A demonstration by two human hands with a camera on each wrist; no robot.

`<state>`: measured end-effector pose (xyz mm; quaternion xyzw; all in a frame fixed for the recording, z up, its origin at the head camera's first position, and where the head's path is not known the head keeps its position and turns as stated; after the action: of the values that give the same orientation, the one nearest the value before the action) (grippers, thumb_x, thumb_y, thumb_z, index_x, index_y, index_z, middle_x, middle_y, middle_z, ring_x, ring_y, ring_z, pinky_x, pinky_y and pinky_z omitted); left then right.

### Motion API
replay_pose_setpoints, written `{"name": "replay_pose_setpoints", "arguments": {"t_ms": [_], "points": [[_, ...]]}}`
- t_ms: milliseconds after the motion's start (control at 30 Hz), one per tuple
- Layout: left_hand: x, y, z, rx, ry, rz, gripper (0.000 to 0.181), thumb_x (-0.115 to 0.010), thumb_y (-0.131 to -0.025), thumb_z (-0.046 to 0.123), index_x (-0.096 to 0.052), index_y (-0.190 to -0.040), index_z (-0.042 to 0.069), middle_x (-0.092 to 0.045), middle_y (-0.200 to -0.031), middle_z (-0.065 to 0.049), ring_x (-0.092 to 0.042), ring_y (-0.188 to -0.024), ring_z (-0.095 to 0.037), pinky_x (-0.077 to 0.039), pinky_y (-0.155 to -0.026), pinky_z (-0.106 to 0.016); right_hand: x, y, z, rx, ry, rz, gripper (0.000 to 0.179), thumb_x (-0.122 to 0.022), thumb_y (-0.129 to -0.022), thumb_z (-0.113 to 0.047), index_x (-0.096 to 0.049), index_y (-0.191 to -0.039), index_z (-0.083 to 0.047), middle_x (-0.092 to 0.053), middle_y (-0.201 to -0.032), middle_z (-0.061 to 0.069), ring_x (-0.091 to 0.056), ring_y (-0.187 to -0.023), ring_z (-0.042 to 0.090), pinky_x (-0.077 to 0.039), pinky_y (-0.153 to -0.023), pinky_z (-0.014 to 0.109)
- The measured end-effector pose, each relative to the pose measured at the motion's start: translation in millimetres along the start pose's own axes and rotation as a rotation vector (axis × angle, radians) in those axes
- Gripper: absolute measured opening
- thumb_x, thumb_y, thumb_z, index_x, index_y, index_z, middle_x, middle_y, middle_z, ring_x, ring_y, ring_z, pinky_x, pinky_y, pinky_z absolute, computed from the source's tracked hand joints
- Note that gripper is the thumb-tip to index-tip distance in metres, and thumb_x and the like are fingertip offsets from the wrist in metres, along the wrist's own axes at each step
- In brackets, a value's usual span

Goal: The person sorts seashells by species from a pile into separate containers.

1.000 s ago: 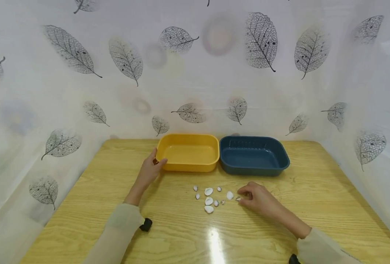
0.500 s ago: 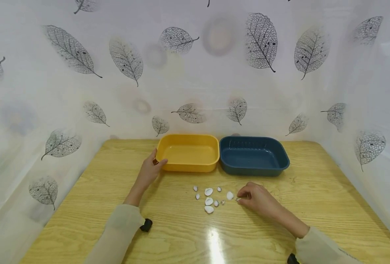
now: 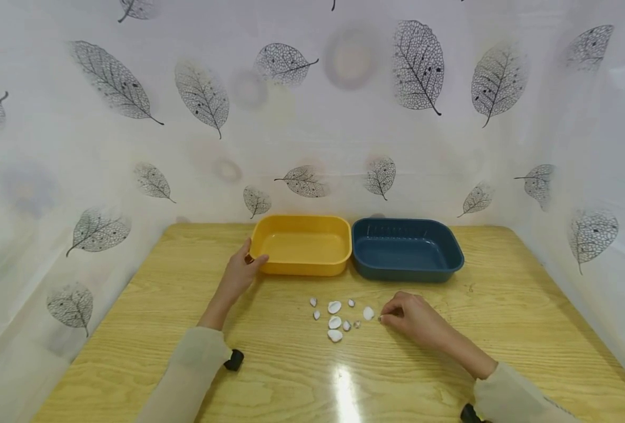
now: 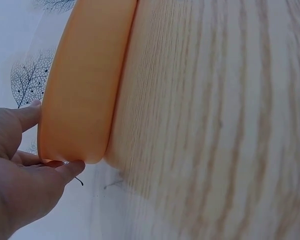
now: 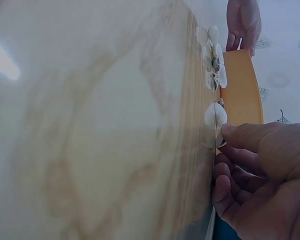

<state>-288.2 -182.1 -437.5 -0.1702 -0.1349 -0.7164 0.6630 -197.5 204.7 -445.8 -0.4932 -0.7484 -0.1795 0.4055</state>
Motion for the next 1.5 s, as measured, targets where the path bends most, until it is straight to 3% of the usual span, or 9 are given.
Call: {"name": "replay_pose_setpoints", "arguments": {"t_ms": [333,567,667,800,900,1000,1233,1367,1500], "points": [[0.9,0.8,-0.7,-0.019,0.041,-0.017,0.078,-0.058,-0.108,0.017,-0.007,-0.161,-0.007,-0.015,-0.167,-0.028,-0.032,-0.149,-0.042,-0.037,-0.117,-0.050,2.7,-0.8,3.1,-0.003,-0.002,0.026,0.009,-0.073,-0.097,-0.011,-0.082,-0.097,-0.008,-0.072,-0.090,-0.005,-0.066,-0.083,0.009,-0.056,-0.070,0.025],[1.1,-0.7,-2.6,-0.014,0.021,0.002,0.077,-0.059,-0.108,0.018,-0.010,-0.162,-0.007,-0.016,-0.168,-0.025,-0.032,-0.150,-0.039,-0.036,-0.117,-0.048,2.7,-5.9,8.7,-0.049,-0.050,0.034,0.011,-0.072,-0.098,-0.013,-0.082,-0.097,-0.008,-0.076,-0.092,-0.001,-0.059,-0.075,0.005,-0.050,-0.064,0.024],[1.1,0.1,-1.6,-0.010,0.018,0.001,0.077,-0.058,-0.108,0.019,-0.009,-0.162,-0.007,-0.015,-0.168,-0.025,-0.032,-0.150,-0.039,-0.037,-0.117,-0.048,3.6,-8.9,8.1,-0.080,-0.097,0.020,0.014,-0.071,-0.099,-0.015,-0.082,-0.099,-0.007,-0.071,-0.080,-0.004,-0.050,-0.064,0.003,-0.043,-0.057,0.023],[0.5,0.0,0.1,0.000,0.009,0.001,0.077,-0.058,-0.108,0.020,-0.010,-0.161,-0.008,-0.014,-0.168,-0.026,-0.030,-0.150,-0.040,-0.035,-0.118,-0.048,4.8,-14.4,6.8,-0.115,-0.160,0.016,0.015,-0.070,-0.100,-0.017,-0.081,-0.096,-0.007,-0.052,-0.059,-0.007,-0.043,-0.053,0.005,-0.036,-0.051,0.021],[0.5,-0.5,1.0,0.007,0.002,0.002,0.077,-0.058,-0.108,0.020,-0.010,-0.161,-0.008,-0.014,-0.168,-0.026,-0.028,-0.151,-0.040,-0.032,-0.119,-0.048,5.8,-19.4,4.7,-0.139,-0.206,0.017,0.017,-0.070,-0.100,-0.019,-0.080,-0.092,-0.007,-0.048,-0.054,-0.007,-0.042,-0.048,0.007,-0.035,-0.049,0.021],[1.1,-0.4,0.8,0.008,0.000,0.001,0.077,-0.058,-0.108,0.020,-0.010,-0.161,-0.008,-0.013,-0.168,-0.026,-0.027,-0.151,-0.040,-0.033,-0.119,-0.049,6.8,-24.2,1.5,-0.155,-0.266,0.010,0.019,-0.071,-0.100,-0.019,-0.079,-0.091,-0.005,-0.053,-0.056,-0.002,-0.045,-0.049,0.010,-0.037,-0.048,0.022],[2.2,-1.6,-1.9,0.009,0.005,0.003,0.078,-0.058,-0.108,0.021,-0.009,-0.162,-0.007,-0.014,-0.169,-0.024,-0.030,-0.150,-0.039,-0.036,-0.118,-0.048,12.7,-35.7,-12.1,-0.152,-0.362,0.010,0.024,-0.069,-0.101,-0.018,-0.078,-0.100,0.004,-0.069,-0.072,0.015,-0.061,-0.062,0.020,-0.057,-0.057,0.033],[2.2,-1.7,-1.8,0.001,0.003,0.000,0.078,-0.058,-0.108,0.020,-0.009,-0.162,-0.007,-0.015,-0.168,-0.026,-0.031,-0.150,-0.040,-0.036,-0.118,-0.048,18.1,-44.3,-17.7,-0.143,-0.374,0.032,0.025,-0.068,-0.102,-0.017,-0.077,-0.102,0.006,-0.070,-0.075,0.018,-0.063,-0.064,0.022,-0.060,-0.061,0.039],[1.8,-1.4,-0.9,0.003,-0.007,0.000,0.077,-0.058,-0.108,0.020,-0.009,-0.161,-0.008,-0.014,-0.168,-0.026,-0.029,-0.151,-0.040,-0.034,-0.118,-0.048,26.0,-54.1,-20.6,-0.163,-0.377,0.062,0.025,-0.068,-0.102,-0.018,-0.078,-0.104,0.005,-0.070,-0.075,0.017,-0.064,-0.064,0.022,-0.061,-0.063,0.038]]}}
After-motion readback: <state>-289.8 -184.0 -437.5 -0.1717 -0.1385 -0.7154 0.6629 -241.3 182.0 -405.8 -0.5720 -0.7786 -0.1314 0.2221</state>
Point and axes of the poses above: each hand's wrist, its own y-axis away from the middle knuckle, its own x-axis out of the back of the hand, z = x × y, the point moved 3 cm from there along -y, towards the middle knuckle
